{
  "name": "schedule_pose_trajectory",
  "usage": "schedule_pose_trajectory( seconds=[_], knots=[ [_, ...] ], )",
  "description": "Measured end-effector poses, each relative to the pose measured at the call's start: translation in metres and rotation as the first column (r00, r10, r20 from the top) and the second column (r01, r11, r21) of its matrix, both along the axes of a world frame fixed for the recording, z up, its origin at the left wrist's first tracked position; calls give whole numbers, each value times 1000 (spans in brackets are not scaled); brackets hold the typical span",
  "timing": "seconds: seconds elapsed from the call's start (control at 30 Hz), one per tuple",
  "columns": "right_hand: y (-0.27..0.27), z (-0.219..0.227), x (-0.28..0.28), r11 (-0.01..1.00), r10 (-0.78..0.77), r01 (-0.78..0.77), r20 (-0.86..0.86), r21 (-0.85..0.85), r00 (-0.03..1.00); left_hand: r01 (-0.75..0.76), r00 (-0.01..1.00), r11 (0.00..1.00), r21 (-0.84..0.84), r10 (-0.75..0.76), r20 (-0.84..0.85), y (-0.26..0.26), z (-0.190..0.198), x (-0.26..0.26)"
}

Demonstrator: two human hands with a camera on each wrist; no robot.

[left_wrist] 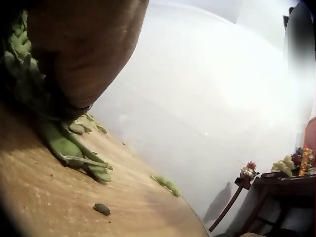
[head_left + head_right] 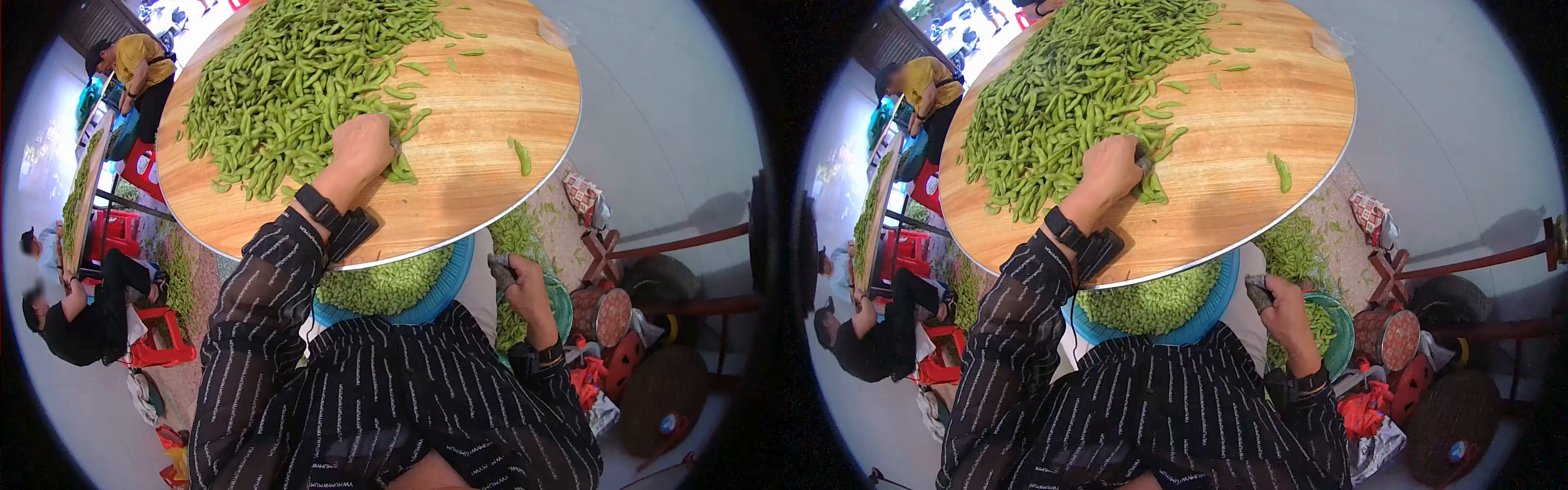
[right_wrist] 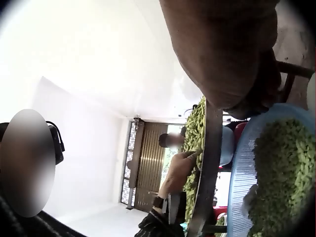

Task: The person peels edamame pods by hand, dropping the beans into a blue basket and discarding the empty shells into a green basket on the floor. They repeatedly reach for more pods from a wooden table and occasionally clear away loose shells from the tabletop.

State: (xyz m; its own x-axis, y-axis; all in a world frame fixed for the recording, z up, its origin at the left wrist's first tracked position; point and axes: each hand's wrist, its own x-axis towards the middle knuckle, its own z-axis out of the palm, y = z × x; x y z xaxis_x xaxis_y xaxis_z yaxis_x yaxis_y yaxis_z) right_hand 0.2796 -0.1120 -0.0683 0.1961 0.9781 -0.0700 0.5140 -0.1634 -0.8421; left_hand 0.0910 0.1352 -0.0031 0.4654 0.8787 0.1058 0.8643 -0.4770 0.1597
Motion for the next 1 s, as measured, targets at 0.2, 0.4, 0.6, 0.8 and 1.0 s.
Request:
schedule_pose_trajectory(
  seconds=[0.2,0.4,0.6,0.8,1.0],
  knots=[
    [24,24,-24,993,59,-33,-234,113,970,107,942,990,94,-131,310,-13,13,-32],
    [59,49,-67,981,192,-140,-681,132,707,455,513,763,-459,197,836,-64,30,-78],
    [81,78,-106,964,235,-241,-783,112,576,539,405,607,-584,422,811,-108,20,-96],
    [93,82,-116,960,247,-261,-764,106,596,549,454,632,-547,324,830,-98,12,-107],
    [99,77,-119,963,249,-245,-734,115,632,555,545,639,-532,203,813,-93,25,-108]
  ],
)
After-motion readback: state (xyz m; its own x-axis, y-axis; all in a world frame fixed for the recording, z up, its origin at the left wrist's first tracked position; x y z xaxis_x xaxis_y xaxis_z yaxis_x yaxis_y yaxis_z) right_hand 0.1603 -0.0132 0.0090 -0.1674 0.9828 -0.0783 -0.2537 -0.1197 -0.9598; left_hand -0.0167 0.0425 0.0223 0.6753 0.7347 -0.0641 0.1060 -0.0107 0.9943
